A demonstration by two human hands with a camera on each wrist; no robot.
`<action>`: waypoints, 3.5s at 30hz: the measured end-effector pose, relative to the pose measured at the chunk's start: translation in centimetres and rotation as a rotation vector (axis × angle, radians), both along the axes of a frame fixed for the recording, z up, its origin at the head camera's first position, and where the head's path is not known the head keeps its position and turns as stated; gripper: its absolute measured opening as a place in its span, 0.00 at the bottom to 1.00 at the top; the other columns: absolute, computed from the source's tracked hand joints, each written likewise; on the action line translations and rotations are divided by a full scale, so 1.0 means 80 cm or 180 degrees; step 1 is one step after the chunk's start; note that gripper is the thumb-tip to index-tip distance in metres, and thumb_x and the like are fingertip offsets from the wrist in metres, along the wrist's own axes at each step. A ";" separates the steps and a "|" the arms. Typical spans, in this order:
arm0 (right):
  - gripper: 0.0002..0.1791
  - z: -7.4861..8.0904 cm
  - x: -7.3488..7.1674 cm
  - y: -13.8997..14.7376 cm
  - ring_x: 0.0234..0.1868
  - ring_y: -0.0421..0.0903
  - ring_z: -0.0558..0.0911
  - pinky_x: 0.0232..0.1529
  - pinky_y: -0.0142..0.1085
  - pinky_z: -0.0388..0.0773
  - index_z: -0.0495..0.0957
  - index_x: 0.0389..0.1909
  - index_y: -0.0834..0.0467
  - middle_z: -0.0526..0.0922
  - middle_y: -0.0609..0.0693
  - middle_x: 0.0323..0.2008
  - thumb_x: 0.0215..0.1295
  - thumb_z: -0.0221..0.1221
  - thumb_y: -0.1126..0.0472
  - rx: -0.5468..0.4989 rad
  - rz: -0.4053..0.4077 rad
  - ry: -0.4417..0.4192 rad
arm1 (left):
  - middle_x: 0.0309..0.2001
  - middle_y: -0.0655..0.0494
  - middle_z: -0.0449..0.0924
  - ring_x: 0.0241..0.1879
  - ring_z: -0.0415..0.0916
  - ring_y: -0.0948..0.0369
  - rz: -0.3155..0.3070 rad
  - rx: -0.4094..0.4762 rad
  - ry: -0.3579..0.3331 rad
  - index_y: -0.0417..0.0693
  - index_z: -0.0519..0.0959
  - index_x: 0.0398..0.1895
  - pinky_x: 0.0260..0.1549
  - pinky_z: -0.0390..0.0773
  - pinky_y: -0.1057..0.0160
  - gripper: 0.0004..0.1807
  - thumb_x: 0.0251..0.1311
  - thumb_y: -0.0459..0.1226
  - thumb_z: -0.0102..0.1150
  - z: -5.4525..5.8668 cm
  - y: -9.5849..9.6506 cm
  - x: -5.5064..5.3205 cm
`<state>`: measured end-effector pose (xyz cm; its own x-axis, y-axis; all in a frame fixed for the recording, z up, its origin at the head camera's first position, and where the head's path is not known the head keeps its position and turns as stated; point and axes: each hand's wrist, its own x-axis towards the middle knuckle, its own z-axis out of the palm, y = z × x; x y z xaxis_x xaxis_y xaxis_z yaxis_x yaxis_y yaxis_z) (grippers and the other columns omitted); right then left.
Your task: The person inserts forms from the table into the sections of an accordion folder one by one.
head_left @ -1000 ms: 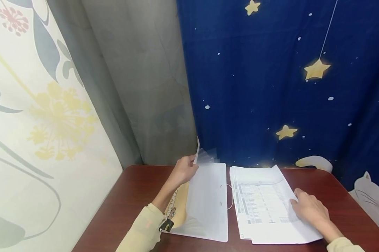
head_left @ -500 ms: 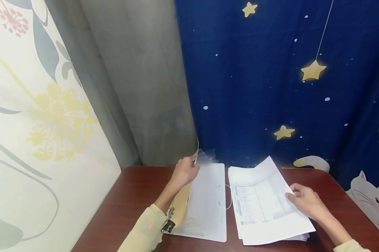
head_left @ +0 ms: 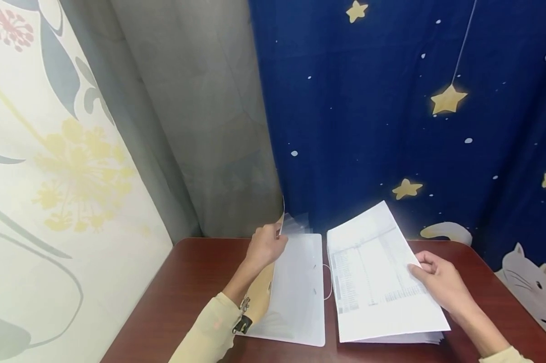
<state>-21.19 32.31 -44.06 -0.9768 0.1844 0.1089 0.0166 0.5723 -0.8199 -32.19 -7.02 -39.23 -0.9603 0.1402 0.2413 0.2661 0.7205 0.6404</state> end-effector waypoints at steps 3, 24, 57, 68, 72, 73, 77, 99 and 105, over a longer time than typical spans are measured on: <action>0.18 0.010 0.004 -0.008 0.26 0.42 0.86 0.26 0.38 0.82 0.76 0.55 0.67 0.92 0.50 0.34 0.77 0.60 0.57 -0.0145 -0.0039 0.0088 | 0.25 0.51 0.73 0.14 0.57 0.62 0.0014 -0.0012 -0.0028 0.41 0.78 0.71 0.17 0.59 0.63 0.28 0.67 0.36 0.54 -0.001 0.002 0.000; 0.10 0.049 -0.007 -0.098 0.27 0.42 0.90 0.28 0.37 0.86 0.77 0.47 0.66 0.93 0.44 0.31 0.75 0.59 0.62 -0.0953 -0.0166 0.0539 | 0.20 0.56 0.65 0.13 0.57 0.61 0.0037 -0.0306 0.0130 0.41 0.80 0.68 0.14 0.56 0.63 0.28 0.64 0.35 0.51 -0.004 0.014 -0.002; 0.13 0.074 -0.019 -0.128 0.31 0.42 0.91 0.32 0.36 0.87 0.79 0.53 0.64 0.92 0.61 0.46 0.75 0.56 0.60 -0.0993 -0.0403 0.0372 | 0.25 0.50 0.76 0.18 0.66 0.58 0.0070 -0.0817 0.0319 0.39 0.83 0.63 0.17 0.61 0.62 0.22 0.70 0.36 0.55 -0.002 0.027 -0.001; 0.10 0.068 -0.026 -0.146 0.30 0.44 0.91 0.30 0.37 0.86 0.78 0.48 0.66 0.93 0.60 0.42 0.72 0.57 0.64 -0.1149 -0.0340 0.0250 | 0.24 0.52 0.75 0.21 0.71 0.57 0.0129 -0.0808 0.0178 0.41 0.84 0.56 0.19 0.63 0.60 0.17 0.70 0.37 0.55 -0.006 0.028 -0.004; 0.10 0.056 -0.032 -0.160 0.29 0.46 0.91 0.29 0.36 0.85 0.79 0.48 0.66 0.92 0.63 0.42 0.71 0.58 0.65 -0.1119 -0.0328 0.0247 | 0.28 0.50 0.80 0.23 0.73 0.56 0.0133 -0.0868 0.0211 0.41 0.85 0.47 0.20 0.65 0.59 0.13 0.69 0.37 0.54 -0.007 0.031 -0.005; 0.10 0.053 -0.034 -0.163 0.29 0.47 0.91 0.29 0.36 0.85 0.79 0.48 0.66 0.92 0.64 0.42 0.70 0.58 0.65 -0.1113 -0.0316 0.0259 | 0.30 0.48 0.81 0.24 0.73 0.55 0.0125 -0.0897 0.0248 0.41 0.85 0.46 0.21 0.65 0.58 0.12 0.69 0.37 0.54 -0.007 0.031 -0.005; 0.10 0.043 -0.040 -0.176 0.30 0.49 0.92 0.28 0.36 0.85 0.78 0.47 0.67 0.92 0.66 0.41 0.70 0.57 0.66 -0.1130 -0.0226 0.0266 | 0.36 0.44 0.85 0.27 0.73 0.53 0.0102 -0.1021 0.0374 0.40 0.84 0.42 0.24 0.67 0.56 0.10 0.67 0.36 0.55 -0.007 0.034 -0.005; 0.11 0.017 -0.062 -0.197 0.28 0.51 0.92 0.27 0.39 0.86 0.76 0.50 0.66 0.92 0.64 0.39 0.73 0.57 0.64 -0.1254 -0.0018 0.0116 | 0.29 0.47 0.80 0.23 0.71 0.54 -0.0010 -0.1034 0.0412 0.41 0.82 0.35 0.20 0.65 0.60 0.07 0.66 0.33 0.55 -0.001 0.039 -0.006; 0.09 0.003 -0.068 -0.218 0.27 0.49 0.91 0.26 0.39 0.85 0.77 0.48 0.65 0.92 0.61 0.35 0.73 0.57 0.63 -0.1301 -0.0010 0.0091 | 0.29 0.46 0.81 0.24 0.72 0.54 0.0001 -0.0999 0.0423 0.40 0.83 0.35 0.21 0.67 0.60 0.06 0.64 0.33 0.57 -0.003 0.037 -0.007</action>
<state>-26.65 14.90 -43.82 -0.9738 0.2212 0.0530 -0.0081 0.1991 -0.9799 -32.71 -4.05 -39.50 -0.9234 0.2272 0.3094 0.3321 0.8771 0.3469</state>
